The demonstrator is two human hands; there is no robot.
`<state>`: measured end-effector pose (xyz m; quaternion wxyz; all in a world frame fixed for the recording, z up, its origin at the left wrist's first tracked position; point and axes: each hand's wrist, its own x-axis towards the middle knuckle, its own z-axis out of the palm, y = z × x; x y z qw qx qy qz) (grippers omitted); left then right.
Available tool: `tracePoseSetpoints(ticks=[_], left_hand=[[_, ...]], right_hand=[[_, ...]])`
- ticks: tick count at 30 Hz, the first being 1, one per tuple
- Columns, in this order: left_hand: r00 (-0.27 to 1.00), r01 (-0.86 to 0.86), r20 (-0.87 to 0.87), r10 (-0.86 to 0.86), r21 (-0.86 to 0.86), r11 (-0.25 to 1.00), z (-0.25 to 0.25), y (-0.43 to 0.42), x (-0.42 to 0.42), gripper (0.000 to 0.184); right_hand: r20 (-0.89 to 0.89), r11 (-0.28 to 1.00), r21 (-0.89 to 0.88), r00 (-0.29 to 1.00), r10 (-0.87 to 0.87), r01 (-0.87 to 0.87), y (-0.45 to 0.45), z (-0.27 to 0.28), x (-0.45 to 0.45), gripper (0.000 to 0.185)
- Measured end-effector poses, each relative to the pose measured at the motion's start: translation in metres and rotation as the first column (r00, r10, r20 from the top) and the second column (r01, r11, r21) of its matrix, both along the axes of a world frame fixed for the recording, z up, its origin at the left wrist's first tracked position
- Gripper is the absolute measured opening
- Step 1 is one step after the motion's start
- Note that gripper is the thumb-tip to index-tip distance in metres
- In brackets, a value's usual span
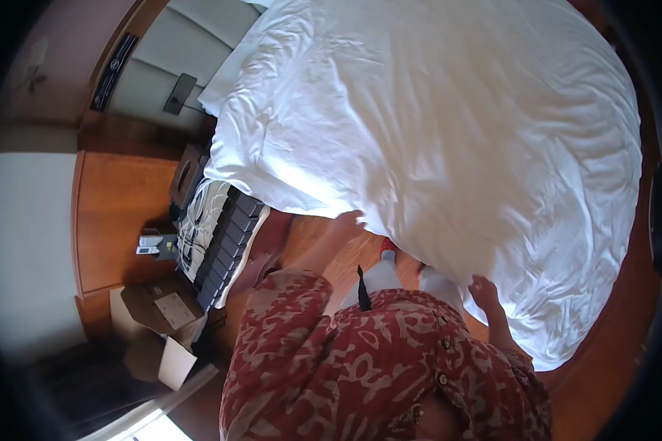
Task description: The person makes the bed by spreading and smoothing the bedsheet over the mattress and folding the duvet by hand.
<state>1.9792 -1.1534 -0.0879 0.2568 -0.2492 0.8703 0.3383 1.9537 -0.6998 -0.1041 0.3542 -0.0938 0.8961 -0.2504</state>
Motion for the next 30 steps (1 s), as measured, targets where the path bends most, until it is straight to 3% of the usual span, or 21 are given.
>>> tracePoseSetpoints(ticks=[1, 2, 3, 6, 9, 10, 12, 13, 14, 16, 18, 20, 21, 22, 23, 24, 25, 26, 27, 29, 30], left_hand=[[0.991, -0.073, 0.107, 0.075, -0.019, 0.997, 0.016, -0.02, 0.008, 0.039], [1.0, -0.023, -0.019, 0.021, -0.11, 0.994, 0.002, -0.044, 0.028, 0.038], [0.995, -0.087, -0.052, 0.082, -0.097, 0.991, 0.001, -0.059, 0.04, 0.038], [0.958, -0.243, -0.187, 0.218, -0.126, 0.962, 0.006, -0.09, 0.073, 0.036], [0.871, -0.478, -0.125, 0.475, 0.002, 0.878, 0.037, -0.11, 0.087, 0.041], [0.833, -0.532, -0.166, 0.527, 0.022, 0.847, 0.053, -0.119, 0.087, 0.041], [0.75, -0.62, -0.228, 0.621, 0.085, 0.78, 0.081, -0.132, 0.093, 0.04], [0.704, -0.659, -0.246, 0.666, 0.125, 0.742, 0.088, -0.138, 0.1, 0.04], [0.703, -0.638, -0.455, 0.547, -0.062, 0.768, 0.004, -0.185, 0.129, 0.039], [0.622, -0.716, -0.409, 0.668, 0.047, 0.696, 0.064, -0.195, 0.119, 0.039], [0.603, -0.749, -0.39, 0.696, 0.023, 0.662, 0.06, -0.238, 0.122, 0.041], [0.513, -0.791, -0.396, 0.762, 0.125, 0.598, 0.03, -0.295, 0.124, 0.042], [0.466, -0.807, -0.4, 0.789, 0.172, 0.565, 0.046, -0.31, 0.113, 0.042], [0.517, -0.793, -0.454, 0.725, 0.064, 0.606, 0.02, -0.351, 0.113, 0.041], [0.449, -0.828, -0.478, 0.755, 0.094, 0.553, 0.045, -0.362, 0.095, 0.034], [0.549, -0.804, -0.62, 0.56, -0.209, 0.557, 0.013, -0.405, 0.095, 0.026], [0.581, -0.799, -0.639, 0.503, -0.333, 0.5, 0.036, -0.415, 0.077, 0.021], [0.568, -0.802, -0.66, 0.491, -0.307, 0.513, 0.044, -0.429, 0.062, 0.022], [0.555, -0.801, -0.681, 0.477, -0.284, 0.527, 0.044, -0.446, 0.051, 0.022], [0.602, -0.747, -0.653, 0.46, -0.256, 0.614, 0.019, -0.487, 0.032, 0.026], [0.634, -0.708, -0.634, 0.443, -0.245, 0.663, 0.006, -0.5, 0.021, 0.028]], right_hand=[[-0.087, 0.998, -0.045, 0.995, -0.057, 0.053, -0.034, 0.02, -0.016, 0.038], [-0.091, 0.992, -0.105, 0.993, -0.077, 0.067, -0.056, 0.032, -0.031, 0.041], [-0.09, 0.982, -0.172, 0.992, -0.092, 0.075, -0.074, 0.04, -0.044, 0.044], [-0.323, 0.977, -0.078, 0.932, 0.165, -0.2, -0.105, 0.035, -0.078, 0.056], [-0.222, 0.951, 0.052, 0.925, 0.309, -0.305, -0.096, -0.035, -0.087, 0.067], [-0.07, 0.907, 0.187, 0.915, 0.396, -0.378, -0.109, -0.027, -0.084, 0.075], [-0.019, 0.824, 0.402, 0.897, 0.442, -0.398, -0.13, 0.001, -0.064, 0.076], [0.012, 0.84, 0.354, 0.9, 0.436, -0.411, -0.132, -0.008, -0.066, 0.072], [0.049, 0.853, 0.308, 0.902, 0.429, -0.422, -0.132, -0.019, -0.07, 0.068], [0.151, 0.873, 0.258, 0.91, 0.386, -0.414, -0.135, -0.025, -0.078, 0.061], [0.267, 0.893, 0.248, 0.913, 0.309, -0.375, -0.145, -0.016, -0.091, 0.057], [0.204, 0.898, 0.261, 0.929, 0.308, -0.354, -0.142, -0.033, -0.099, 0.055], [0.173, 0.902, 0.268, 0.938, 0.3, -0.338, -0.133, -0.053, -0.099, 0.054], [0.212, 0.942, 0.233, 0.958, 0.193, -0.241, -0.12, -0.081, -0.097, 0.053], [0.254, 0.969, 0.204, 0.964, 0.083, -0.137, -0.102, -0.112, -0.091, 0.052], [0.281, 0.984, 0.173, 0.96, -0.02, -0.03, -0.101, -0.132, -0.09, 0.051], [0.197, 0.98, 0.113, 0.97, 0.142, -0.166, -0.106, -0.133, -0.084, 0.044], [0.46, 0.872, -0.001, 0.774, -0.435, 0.49, -0.116, -0.136, -0.071, 0.038], [0.507, 0.859, 0.022, 0.735, -0.45, 0.511, -0.137, -0.116, -0.064, 0.036], [0.601, 0.812, 0.126, 0.607, -0.519, 0.57, -0.232, -0.015, -0.061, 0.036], [0.518, 0.872, 0.129, 0.718, -0.465, 0.471, -0.262, 0.002, -0.06, 0.037]])
